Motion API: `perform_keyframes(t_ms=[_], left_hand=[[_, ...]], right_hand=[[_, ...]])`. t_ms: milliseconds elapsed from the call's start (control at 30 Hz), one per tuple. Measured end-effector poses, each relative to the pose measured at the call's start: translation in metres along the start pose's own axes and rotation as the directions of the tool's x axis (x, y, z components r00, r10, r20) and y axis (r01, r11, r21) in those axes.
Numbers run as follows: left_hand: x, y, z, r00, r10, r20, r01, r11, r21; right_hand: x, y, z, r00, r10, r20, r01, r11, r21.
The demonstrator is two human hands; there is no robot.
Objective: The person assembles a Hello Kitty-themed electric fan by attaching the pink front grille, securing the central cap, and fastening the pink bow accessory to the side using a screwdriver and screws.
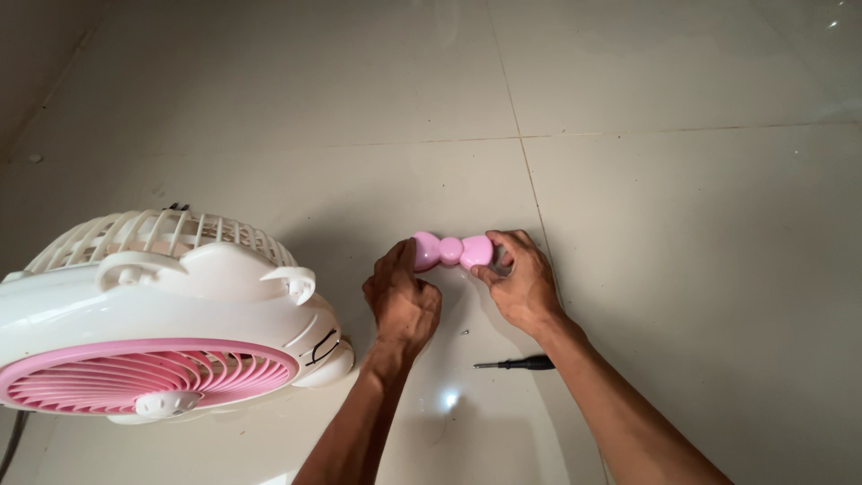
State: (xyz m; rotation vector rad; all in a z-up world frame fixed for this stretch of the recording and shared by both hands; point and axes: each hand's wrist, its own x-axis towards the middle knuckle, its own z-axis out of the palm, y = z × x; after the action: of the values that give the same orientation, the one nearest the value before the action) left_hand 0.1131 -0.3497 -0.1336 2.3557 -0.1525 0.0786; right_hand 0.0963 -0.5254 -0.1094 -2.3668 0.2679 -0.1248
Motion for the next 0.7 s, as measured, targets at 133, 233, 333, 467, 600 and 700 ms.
perform_keyframes(t_ms=[133,233,333,467,600,700], left_hand=[[0.0,0.03,-0.015,1.0,0.004,-0.012,-0.008,0.946,-0.324],[0.001,0.062,-0.034,0.993,0.073,-0.09,-0.099,0.937,-0.335],[-0.007,0.096,-0.062,0.984,0.116,-0.137,-0.164,0.893,-0.418],[-0.019,0.134,-0.113,0.947,0.215,-0.238,-0.308,0.821,-0.482],[-0.037,0.153,-0.17,0.881,0.298,-0.369,-0.446,0.785,-0.43],[-0.05,0.155,-0.214,0.855,0.279,-0.437,-0.466,0.783,-0.412]], right_hand=[[0.004,-0.004,-0.018,0.995,-0.061,-0.077,0.078,0.97,0.23],[0.004,-0.016,-0.044,0.975,-0.138,-0.172,0.189,0.926,0.328],[-0.002,-0.038,-0.077,0.954,-0.196,-0.228,0.272,0.884,0.379],[-0.021,-0.08,-0.122,0.925,-0.274,-0.262,0.365,0.83,0.422],[-0.046,-0.131,-0.148,0.893,-0.327,-0.31,0.442,0.767,0.465],[-0.069,-0.166,-0.151,0.867,-0.364,-0.339,0.481,0.79,0.38]])
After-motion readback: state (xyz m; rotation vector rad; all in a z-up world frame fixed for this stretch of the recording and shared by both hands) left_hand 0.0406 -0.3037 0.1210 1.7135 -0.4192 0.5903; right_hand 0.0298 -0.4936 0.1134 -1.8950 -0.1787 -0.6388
